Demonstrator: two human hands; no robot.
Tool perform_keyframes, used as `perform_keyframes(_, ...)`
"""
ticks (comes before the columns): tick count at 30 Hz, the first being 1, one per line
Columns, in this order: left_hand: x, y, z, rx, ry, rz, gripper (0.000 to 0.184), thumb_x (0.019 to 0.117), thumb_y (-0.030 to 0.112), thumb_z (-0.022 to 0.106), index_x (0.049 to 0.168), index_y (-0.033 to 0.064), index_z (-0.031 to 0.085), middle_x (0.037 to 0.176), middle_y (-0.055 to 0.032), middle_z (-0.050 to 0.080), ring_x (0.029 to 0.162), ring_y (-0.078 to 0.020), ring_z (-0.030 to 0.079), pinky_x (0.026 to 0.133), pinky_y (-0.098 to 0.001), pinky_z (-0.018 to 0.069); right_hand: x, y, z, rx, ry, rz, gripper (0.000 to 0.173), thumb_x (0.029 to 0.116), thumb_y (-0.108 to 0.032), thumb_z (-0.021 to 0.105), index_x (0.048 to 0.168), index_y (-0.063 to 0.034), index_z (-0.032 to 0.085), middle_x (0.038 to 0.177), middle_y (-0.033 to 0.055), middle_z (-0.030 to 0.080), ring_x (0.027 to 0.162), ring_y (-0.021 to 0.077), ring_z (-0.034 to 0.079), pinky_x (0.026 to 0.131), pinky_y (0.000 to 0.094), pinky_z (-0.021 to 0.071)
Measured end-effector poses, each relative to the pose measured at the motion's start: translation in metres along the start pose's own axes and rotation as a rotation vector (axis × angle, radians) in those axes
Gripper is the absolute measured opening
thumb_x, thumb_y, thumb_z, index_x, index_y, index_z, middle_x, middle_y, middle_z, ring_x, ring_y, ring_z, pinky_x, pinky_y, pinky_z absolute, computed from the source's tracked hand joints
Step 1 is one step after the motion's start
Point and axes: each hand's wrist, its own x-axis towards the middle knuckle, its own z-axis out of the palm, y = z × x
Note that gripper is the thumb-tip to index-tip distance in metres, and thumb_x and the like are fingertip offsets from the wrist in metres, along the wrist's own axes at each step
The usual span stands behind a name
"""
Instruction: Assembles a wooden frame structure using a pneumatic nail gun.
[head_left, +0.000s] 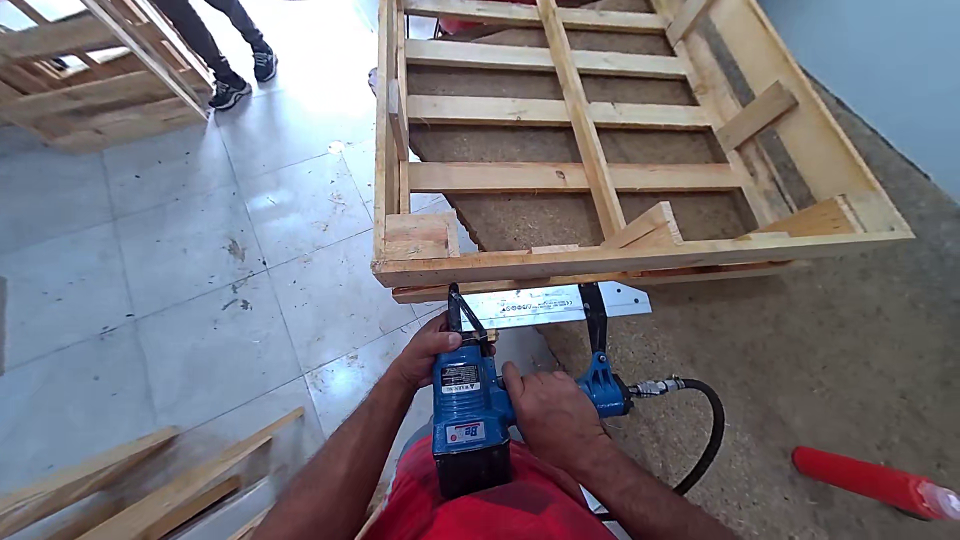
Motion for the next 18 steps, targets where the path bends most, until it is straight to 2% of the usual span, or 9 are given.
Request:
perform_keyframes(4,0.005,0.003,-0.003,-0.035,-0.024,-0.009,0.057,0.0854,0.031,0.079,0.133,0.0084,0.057,0.111,-0.0179,0.072,0.098,-0.0264,0.074,0.086,-0.0447,0.0618,0.004,-0.004,0.001,-0.007,-0.011,0.033,0.036,0.0856,-0.010,0.068,0.122,-0.0084,0.063,0.074,0.0071,0.068,0.071,0.0260,0.071,0.066,0.0417,0.0577)
perform_keyframes(7,0.004,0.003,-0.008,-0.015,0.019,-0.008,0.056,0.0831,0.030,0.080,0.130,0.0091,0.059,0.106,-0.0146,0.074,0.093,-0.0224,0.075,0.082,-0.0412,0.0629,0.006,-0.005,0.004,0.019,-0.026,0.028,0.020,0.0861,-0.010,0.068,0.105,-0.0086,0.065,0.075,0.0072,0.068,0.071,0.0263,0.071,0.066,0.0429,0.0575)
perform_keyframes(8,0.002,-0.002,-0.011,-0.014,0.052,-0.016,0.056,0.0821,0.032,0.080,0.130,0.0099,0.059,0.105,-0.0138,0.074,0.091,-0.0216,0.075,0.081,-0.0404,0.0631,0.007,-0.005,0.009,0.036,-0.041,0.030,0.017,0.0864,-0.011,0.068,0.103,-0.0089,0.066,0.076,0.0075,0.069,0.072,0.0264,0.071,0.068,0.0436,0.0578)
perform_keyframes(9,-0.001,-0.007,-0.016,-0.023,0.072,-0.029,0.058,0.0824,0.032,0.080,0.131,0.0100,0.058,0.106,-0.0148,0.074,0.093,-0.0230,0.075,0.082,-0.0416,0.0631,0.009,-0.005,0.015,0.054,-0.067,0.033,0.018,0.0872,-0.011,0.068,0.105,-0.0092,0.066,0.077,0.0076,0.069,0.074,0.0267,0.071,0.069,0.0443,0.0578)
perform_keyframes(11,-0.002,-0.017,-0.035,-0.055,0.084,-0.094,0.065,0.0829,0.032,0.079,0.137,0.0085,0.053,0.115,-0.0213,0.071,0.101,-0.0315,0.073,0.087,-0.0487,0.0611,0.018,-0.007,0.027,0.100,-0.196,0.047,0.030,0.0912,-0.011,0.064,0.121,-0.0090,0.062,0.085,0.0094,0.071,0.082,0.0289,0.072,0.076,0.0466,0.0574)
perform_keyframes(12,-0.004,-0.023,-0.043,-0.057,0.107,-0.133,0.066,0.0816,0.032,0.080,0.138,0.0085,0.053,0.116,-0.0223,0.070,0.103,-0.0331,0.072,0.088,-0.0501,0.0606,0.021,-0.009,0.032,0.125,-0.277,0.052,0.038,0.0935,-0.010,0.061,0.131,-0.0090,0.057,0.089,0.0108,0.072,0.086,0.0304,0.072,0.079,0.0479,0.0565)
perform_keyframes(13,-0.007,-0.027,-0.049,-0.052,0.132,-0.174,0.067,0.0806,0.032,0.080,0.137,0.0085,0.054,0.117,-0.0229,0.070,0.104,-0.0341,0.072,0.089,-0.0510,0.0602,0.023,-0.010,0.036,0.148,-0.343,0.055,0.041,0.0950,-0.010,0.058,0.135,-0.0092,0.053,0.093,0.0120,0.072,0.089,0.0314,0.072,0.081,0.0488,0.0559)
perform_keyframes(16,-0.009,-0.033,-0.055,-0.033,0.189,-0.209,0.068,0.0773,0.031,0.082,0.135,0.0091,0.054,0.111,-0.0205,0.072,0.099,-0.0310,0.073,0.085,-0.0485,0.0615,0.027,-0.012,0.047,0.187,-0.397,0.059,0.038,0.0964,-0.009,0.056,0.134,-0.0081,0.052,0.094,0.0136,0.071,0.090,0.0334,0.071,0.081,0.0501,0.0558)
perform_keyframes(18,-0.006,-0.034,-0.053,-0.007,0.226,-0.197,0.064,0.0751,0.033,0.081,0.130,0.0113,0.057,0.103,-0.0143,0.074,0.090,-0.0241,0.075,0.079,-0.0433,0.0630,0.029,-0.012,0.051,0.197,-0.387,0.071,0.037,0.0959,-0.010,0.059,0.133,-0.0078,0.054,0.093,0.0135,0.071,0.088,0.0335,0.072,0.079,0.0506,0.0565)
